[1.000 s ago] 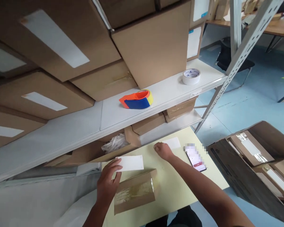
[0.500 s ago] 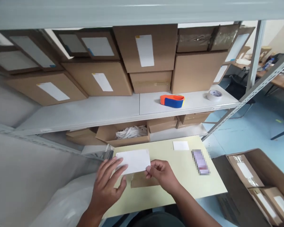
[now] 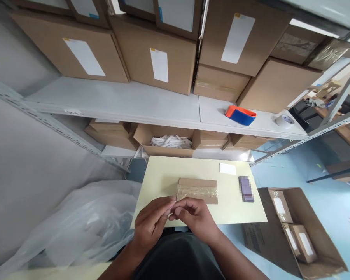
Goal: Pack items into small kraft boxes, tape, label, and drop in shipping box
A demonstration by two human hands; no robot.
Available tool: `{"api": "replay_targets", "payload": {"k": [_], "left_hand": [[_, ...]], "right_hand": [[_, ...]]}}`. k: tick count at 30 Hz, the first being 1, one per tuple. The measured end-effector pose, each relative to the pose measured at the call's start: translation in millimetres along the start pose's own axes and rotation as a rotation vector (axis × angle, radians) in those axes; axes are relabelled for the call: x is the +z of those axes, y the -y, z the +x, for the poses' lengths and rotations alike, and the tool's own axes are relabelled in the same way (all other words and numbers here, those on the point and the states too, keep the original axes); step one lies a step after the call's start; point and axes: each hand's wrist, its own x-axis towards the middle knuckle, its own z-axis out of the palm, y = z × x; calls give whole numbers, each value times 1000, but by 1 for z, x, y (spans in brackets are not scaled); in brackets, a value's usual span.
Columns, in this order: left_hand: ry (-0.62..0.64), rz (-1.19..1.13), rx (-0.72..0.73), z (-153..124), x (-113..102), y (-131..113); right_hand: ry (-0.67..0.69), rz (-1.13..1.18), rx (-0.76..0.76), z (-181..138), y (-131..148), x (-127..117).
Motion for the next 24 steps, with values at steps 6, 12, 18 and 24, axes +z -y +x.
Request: {"api": "replay_targets", "payload": {"k": [6, 12, 18, 24], "left_hand": [[-23, 109, 163, -6, -11, 6], [-74, 64, 121, -6, -15, 4], [-58, 16, 112, -7, -17, 5], [-29, -7, 115, -7, -18, 7]], "right_hand": [[-87, 36, 31, -1, -6, 22], [-72, 75, 30, 1, -13, 29], [-52, 88, 18, 2, -10, 31], [-65, 64, 17, 0, -4, 34]]}}
